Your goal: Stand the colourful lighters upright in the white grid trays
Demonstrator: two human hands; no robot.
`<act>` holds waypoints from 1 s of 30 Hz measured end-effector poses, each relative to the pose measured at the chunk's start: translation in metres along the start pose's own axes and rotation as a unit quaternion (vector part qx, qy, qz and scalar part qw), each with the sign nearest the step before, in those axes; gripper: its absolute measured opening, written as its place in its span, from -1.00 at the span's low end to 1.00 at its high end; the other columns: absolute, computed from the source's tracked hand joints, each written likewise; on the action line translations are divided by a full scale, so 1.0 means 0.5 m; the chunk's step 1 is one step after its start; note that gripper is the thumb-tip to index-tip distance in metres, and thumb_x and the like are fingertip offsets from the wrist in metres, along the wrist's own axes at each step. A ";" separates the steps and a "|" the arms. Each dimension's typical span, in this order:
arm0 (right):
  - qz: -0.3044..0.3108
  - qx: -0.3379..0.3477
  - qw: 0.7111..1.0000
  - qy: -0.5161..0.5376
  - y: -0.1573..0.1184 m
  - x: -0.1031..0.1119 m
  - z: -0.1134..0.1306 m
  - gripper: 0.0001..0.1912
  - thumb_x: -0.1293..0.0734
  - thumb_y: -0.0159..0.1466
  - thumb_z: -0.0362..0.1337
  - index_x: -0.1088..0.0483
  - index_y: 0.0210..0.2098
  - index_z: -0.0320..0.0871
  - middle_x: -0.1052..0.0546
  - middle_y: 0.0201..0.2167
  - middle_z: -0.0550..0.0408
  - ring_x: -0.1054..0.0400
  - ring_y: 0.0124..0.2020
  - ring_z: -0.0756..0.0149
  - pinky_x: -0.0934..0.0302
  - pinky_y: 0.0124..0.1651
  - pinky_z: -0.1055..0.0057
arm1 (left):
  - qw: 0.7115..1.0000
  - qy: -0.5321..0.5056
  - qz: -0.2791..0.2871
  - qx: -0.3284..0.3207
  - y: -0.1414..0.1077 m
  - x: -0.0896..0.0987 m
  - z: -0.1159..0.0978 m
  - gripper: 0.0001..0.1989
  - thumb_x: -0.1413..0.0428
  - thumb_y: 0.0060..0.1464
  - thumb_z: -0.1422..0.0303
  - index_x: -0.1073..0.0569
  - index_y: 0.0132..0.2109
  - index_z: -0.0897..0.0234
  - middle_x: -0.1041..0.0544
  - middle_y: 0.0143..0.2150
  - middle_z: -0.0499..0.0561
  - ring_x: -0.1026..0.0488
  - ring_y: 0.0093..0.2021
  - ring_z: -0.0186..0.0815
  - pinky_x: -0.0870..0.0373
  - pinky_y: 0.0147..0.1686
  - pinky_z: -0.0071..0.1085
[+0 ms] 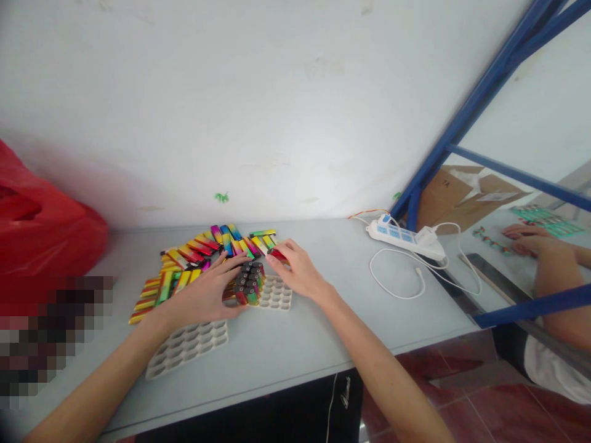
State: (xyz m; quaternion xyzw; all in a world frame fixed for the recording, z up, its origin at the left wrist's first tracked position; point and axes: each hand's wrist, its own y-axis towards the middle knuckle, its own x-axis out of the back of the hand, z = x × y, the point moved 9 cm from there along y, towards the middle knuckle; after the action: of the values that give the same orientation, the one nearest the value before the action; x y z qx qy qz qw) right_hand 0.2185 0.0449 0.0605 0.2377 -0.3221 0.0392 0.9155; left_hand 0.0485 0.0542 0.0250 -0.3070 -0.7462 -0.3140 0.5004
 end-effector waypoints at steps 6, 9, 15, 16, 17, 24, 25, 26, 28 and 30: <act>0.012 -0.058 0.998 -0.034 -0.002 -0.003 -0.023 -0.48 -0.15 0.50 0.09 -0.33 -0.43 -0.13 -0.40 -0.46 0.13 -0.28 -0.41 0.33 -0.15 -0.29 0.38 | 1.000 -0.010 -0.007 0.001 0.001 0.004 -0.004 -0.35 -0.29 0.00 0.10 -0.48 0.20 0.28 -0.38 0.37 0.26 -0.32 0.38 0.17 0.16 0.51 0.19; 0.052 -0.104 0.993 0.020 -0.007 -0.017 -0.042 -0.47 -0.18 0.48 0.12 -0.37 -0.42 -0.15 -0.50 -0.50 0.14 -0.33 -0.47 0.34 -0.11 -0.38 0.42 | 1.000 -0.009 -0.005 0.003 0.000 0.005 -0.006 -0.36 -0.29 0.00 0.11 -0.48 0.20 0.28 -0.38 0.37 0.26 -0.31 0.39 0.17 0.16 0.51 0.19; 0.098 -0.077 0.992 -0.016 -0.009 -0.026 -0.043 -0.51 -0.23 0.48 0.04 -0.41 -0.43 -0.17 -0.58 -0.48 0.09 -0.37 -0.48 0.33 -0.09 -0.36 0.43 | 1.000 -0.007 -0.008 0.000 -0.001 0.004 -0.005 -0.34 -0.29 0.01 0.12 -0.45 0.23 0.26 -0.37 0.37 0.24 -0.34 0.37 0.13 0.18 0.52 0.16; 0.103 -0.063 0.992 -0.027 -0.007 -0.027 -0.040 -0.52 -0.23 0.48 0.03 -0.40 -0.43 -0.17 -0.57 -0.48 0.09 -0.36 -0.48 0.33 -0.08 -0.35 0.43 | 1.000 -0.009 -0.012 -0.001 -0.001 0.005 -0.006 -0.33 -0.29 0.00 0.11 -0.44 0.24 0.26 -0.38 0.37 0.25 -0.35 0.36 0.14 0.17 0.51 0.16; 0.109 -0.050 0.992 -0.035 -0.006 -0.030 -0.037 -0.54 -0.25 0.48 0.01 -0.40 -0.43 -0.17 -0.56 -0.48 0.09 -0.35 -0.46 0.33 -0.07 -0.34 0.43 | 1.000 -0.011 -0.013 -0.001 -0.001 0.007 -0.007 -0.32 -0.29 0.00 0.11 -0.44 0.24 0.26 -0.38 0.37 0.25 -0.35 0.36 0.14 0.17 0.51 0.16; 0.149 0.011 0.987 -0.054 -0.008 -0.047 -0.017 -0.58 -0.31 0.45 -0.02 -0.41 -0.44 -0.15 -0.47 -0.51 0.15 -0.25 -0.48 0.38 -0.02 -0.35 0.44 | 1.000 -0.007 0.006 0.010 0.000 0.010 -0.012 -0.33 -0.30 -0.01 0.11 -0.45 0.21 0.32 -0.35 0.38 0.29 -0.31 0.39 0.16 0.14 0.51 0.15; 0.157 0.006 0.986 -0.048 -0.010 -0.046 -0.019 -0.57 -0.32 0.44 0.00 -0.41 -0.44 -0.16 -0.46 -0.52 0.16 -0.24 -0.49 0.38 -0.02 -0.36 0.44 | 1.000 -0.006 0.005 0.009 0.000 0.009 -0.011 -0.34 -0.30 -0.01 0.11 -0.46 0.21 0.31 -0.35 0.38 0.29 -0.31 0.39 0.16 0.14 0.51 0.16; 0.170 0.000 0.985 -0.038 -0.013 -0.046 -0.021 -0.56 -0.33 0.42 0.02 -0.42 -0.44 -0.16 -0.45 -0.54 0.18 -0.23 -0.50 0.39 -0.03 -0.38 0.44 | 1.000 -0.005 0.005 0.006 0.000 0.008 -0.009 -0.34 -0.30 -0.01 0.12 -0.46 0.21 0.31 -0.34 0.39 0.29 -0.31 0.39 0.16 0.15 0.51 0.17; 0.199 -0.010 0.980 -0.004 -0.020 -0.046 -0.025 -0.57 -0.36 0.39 0.07 -0.49 -0.37 -0.17 -0.45 -0.54 0.19 -0.24 -0.51 0.39 -0.06 -0.40 0.46 | 1.000 -0.005 0.005 0.002 0.000 0.005 -0.005 -0.33 -0.31 0.00 0.11 -0.45 0.21 0.32 -0.33 0.40 0.30 -0.31 0.39 0.17 0.16 0.51 0.18; 0.191 -0.017 0.981 0.027 -0.019 -0.034 -0.033 -0.57 -0.33 0.40 0.09 -0.55 -0.25 -0.18 -0.51 -0.49 0.16 -0.31 -0.48 0.37 -0.14 -0.38 0.46 | 1.000 -0.008 0.004 0.000 0.000 0.003 -0.001 -0.34 -0.31 0.01 0.11 -0.46 0.21 0.32 -0.32 0.40 0.30 -0.30 0.39 0.19 0.17 0.51 0.20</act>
State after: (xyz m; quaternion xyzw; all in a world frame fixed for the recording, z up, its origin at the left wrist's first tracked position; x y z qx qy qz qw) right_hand 0.2165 0.0456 0.0349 0.1547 -0.3372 0.2142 0.9036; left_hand 0.0484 0.0542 0.0264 -0.3126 -0.7490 -0.3091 0.4956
